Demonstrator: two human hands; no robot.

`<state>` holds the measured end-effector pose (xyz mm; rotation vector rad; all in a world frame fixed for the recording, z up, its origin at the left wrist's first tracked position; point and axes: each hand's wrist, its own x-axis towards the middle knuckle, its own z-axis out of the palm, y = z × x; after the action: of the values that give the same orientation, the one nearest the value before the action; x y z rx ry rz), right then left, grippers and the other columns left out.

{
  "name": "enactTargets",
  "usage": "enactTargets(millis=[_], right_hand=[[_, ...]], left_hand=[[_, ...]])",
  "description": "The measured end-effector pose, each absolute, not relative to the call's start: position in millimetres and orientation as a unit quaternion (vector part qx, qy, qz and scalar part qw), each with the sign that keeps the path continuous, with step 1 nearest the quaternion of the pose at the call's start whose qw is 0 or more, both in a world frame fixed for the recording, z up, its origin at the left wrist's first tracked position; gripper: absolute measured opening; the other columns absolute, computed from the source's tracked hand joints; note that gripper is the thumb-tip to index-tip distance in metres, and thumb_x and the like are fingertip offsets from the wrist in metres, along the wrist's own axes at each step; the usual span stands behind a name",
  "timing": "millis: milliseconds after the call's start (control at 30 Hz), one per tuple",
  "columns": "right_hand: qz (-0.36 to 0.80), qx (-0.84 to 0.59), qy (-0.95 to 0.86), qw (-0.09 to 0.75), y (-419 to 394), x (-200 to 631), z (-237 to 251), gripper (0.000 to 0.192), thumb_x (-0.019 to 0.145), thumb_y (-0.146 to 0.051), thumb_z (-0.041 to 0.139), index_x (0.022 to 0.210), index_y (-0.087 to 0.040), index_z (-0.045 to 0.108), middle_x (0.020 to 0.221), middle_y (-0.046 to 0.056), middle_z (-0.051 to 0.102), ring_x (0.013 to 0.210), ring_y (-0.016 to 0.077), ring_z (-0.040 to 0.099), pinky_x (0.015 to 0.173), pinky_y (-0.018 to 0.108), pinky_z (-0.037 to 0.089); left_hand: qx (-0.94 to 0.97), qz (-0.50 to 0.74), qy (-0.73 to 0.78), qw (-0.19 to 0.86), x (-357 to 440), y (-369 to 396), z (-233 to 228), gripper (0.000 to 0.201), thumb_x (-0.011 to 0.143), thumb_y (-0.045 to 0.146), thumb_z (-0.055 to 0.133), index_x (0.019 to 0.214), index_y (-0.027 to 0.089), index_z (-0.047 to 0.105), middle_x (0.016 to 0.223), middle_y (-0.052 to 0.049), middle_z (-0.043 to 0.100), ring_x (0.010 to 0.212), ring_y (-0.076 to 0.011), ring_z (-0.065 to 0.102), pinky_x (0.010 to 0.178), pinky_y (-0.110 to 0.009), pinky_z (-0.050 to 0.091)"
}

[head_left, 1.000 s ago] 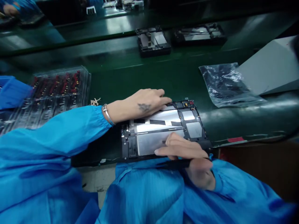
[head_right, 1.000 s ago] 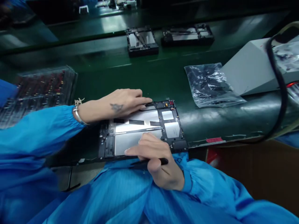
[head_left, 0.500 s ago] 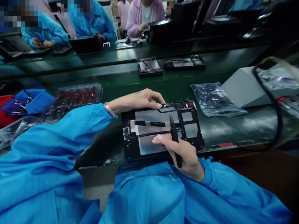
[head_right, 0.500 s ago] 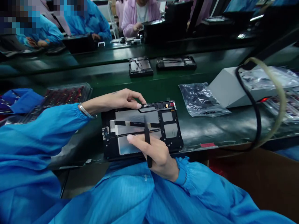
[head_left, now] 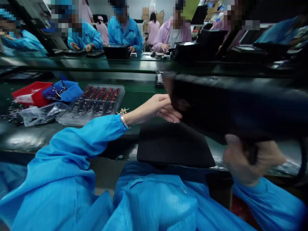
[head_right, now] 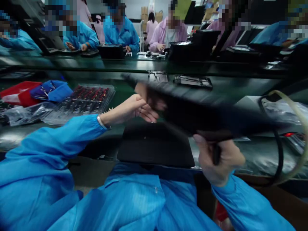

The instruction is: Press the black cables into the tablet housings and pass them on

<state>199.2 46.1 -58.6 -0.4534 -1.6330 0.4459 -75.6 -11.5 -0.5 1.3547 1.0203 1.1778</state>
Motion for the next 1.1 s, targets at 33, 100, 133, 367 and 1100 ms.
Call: enactTargets(millis=[33, 100, 133, 367, 1100], right_hand=[[0.224, -0.220, -0.661, 0.681, 44.7, 195.1, -55.1, 0.015, 0.081, -0.027, 0.085, 0.095, -0.028, 0.082, 0.082, -0.002, 0.076, 0.085, 0.0224, 0.076, 0.095, 0.040, 0.063], [0.335, -0.246, -0.577, 0.703, 42.2, 189.3, -45.6, 0.013, 0.073, -0.025, 0.090, 0.082, -0.025, 0.080, 0.081, -0.001, 0.074, 0.092, 0.0235, 0.075, 0.104, 0.043, 0.058], [0.399, -0.264, -0.552, 0.683, 40.9, 188.0, -40.3, 0.013, 0.074, -0.027, 0.089, 0.078, -0.025, 0.078, 0.087, 0.000, 0.075, 0.100, 0.0248, 0.074, 0.110, 0.046, 0.055], [0.603, -0.349, -0.502, 0.512, 33.9, 190.4, -23.0, 0.022, 0.071, -0.029, 0.089, 0.087, -0.024, 0.075, 0.124, 0.005, 0.074, 0.130, 0.0316, 0.064, 0.116, 0.055, 0.051], [0.707, -0.404, -0.403, 0.418, 37.2, 181.7, -39.2, 0.021, 0.085, -0.027, 0.080, 0.106, -0.028, 0.077, 0.136, 0.001, 0.071, 0.138, 0.0258, 0.059, 0.118, 0.049, 0.052]], left_hand=[[0.558, 0.497, 0.411, 0.522, -72.9, -18.9, 0.0, 0.048, 0.094, 0.062, 0.066, 0.097, 0.016, 0.056, 0.096, -0.010, 0.079, 0.086, -0.0191, 0.078, 0.077, -0.029, 0.062], [0.576, 0.497, 0.411, 0.501, -67.7, -31.6, 3.7, 0.054, 0.087, 0.067, 0.073, 0.095, 0.018, 0.050, 0.089, -0.008, 0.079, 0.077, -0.0186, 0.078, 0.070, -0.027, 0.063], [0.591, 0.499, 0.422, 0.473, -65.2, -36.2, 5.9, 0.054, 0.085, 0.064, 0.076, 0.093, 0.018, 0.049, 0.081, -0.006, 0.078, 0.068, -0.0157, 0.076, 0.063, -0.023, 0.061], [0.552, 0.551, 0.474, 0.407, -52.7, -38.0, 1.2, 0.049, 0.091, 0.056, 0.074, 0.074, 0.015, 0.054, 0.055, 0.001, 0.066, 0.039, -0.0049, 0.056, 0.040, -0.012, 0.041], [0.432, 0.531, 0.543, 0.487, -59.5, -16.2, -26.0, 0.048, 0.099, 0.042, 0.065, 0.063, 0.012, 0.050, 0.053, 0.000, 0.064, 0.038, -0.0023, 0.054, 0.038, -0.011, 0.036]])
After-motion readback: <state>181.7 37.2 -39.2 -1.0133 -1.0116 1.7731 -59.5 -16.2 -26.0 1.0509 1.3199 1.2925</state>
